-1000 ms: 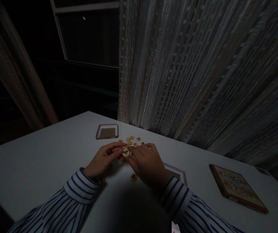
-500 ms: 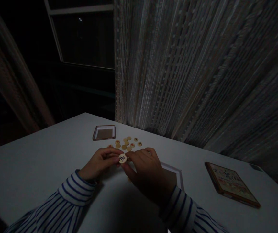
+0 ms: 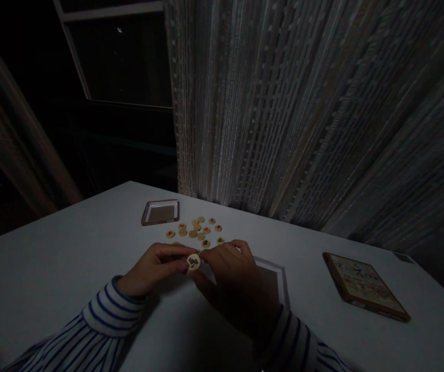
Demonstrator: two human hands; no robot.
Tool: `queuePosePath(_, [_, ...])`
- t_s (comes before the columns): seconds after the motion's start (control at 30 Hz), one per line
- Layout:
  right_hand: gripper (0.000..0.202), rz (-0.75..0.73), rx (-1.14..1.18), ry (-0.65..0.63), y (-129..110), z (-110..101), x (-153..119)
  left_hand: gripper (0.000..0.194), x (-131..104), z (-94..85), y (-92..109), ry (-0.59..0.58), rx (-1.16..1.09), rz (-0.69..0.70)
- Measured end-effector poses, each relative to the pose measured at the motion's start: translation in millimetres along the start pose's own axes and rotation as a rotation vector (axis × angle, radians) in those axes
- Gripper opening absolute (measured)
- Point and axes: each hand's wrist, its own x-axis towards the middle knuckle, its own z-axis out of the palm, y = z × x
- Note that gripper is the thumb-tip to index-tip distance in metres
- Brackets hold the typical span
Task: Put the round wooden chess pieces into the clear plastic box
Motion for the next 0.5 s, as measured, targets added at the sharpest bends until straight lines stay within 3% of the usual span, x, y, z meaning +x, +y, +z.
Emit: queuePosePath(0.5, [0.014, 0.005, -0.012, -0.05, 7.2, -5.8, -17.6, 0.026, 0.7, 12.4, 5.2, -0.012, 0.14, 0.033])
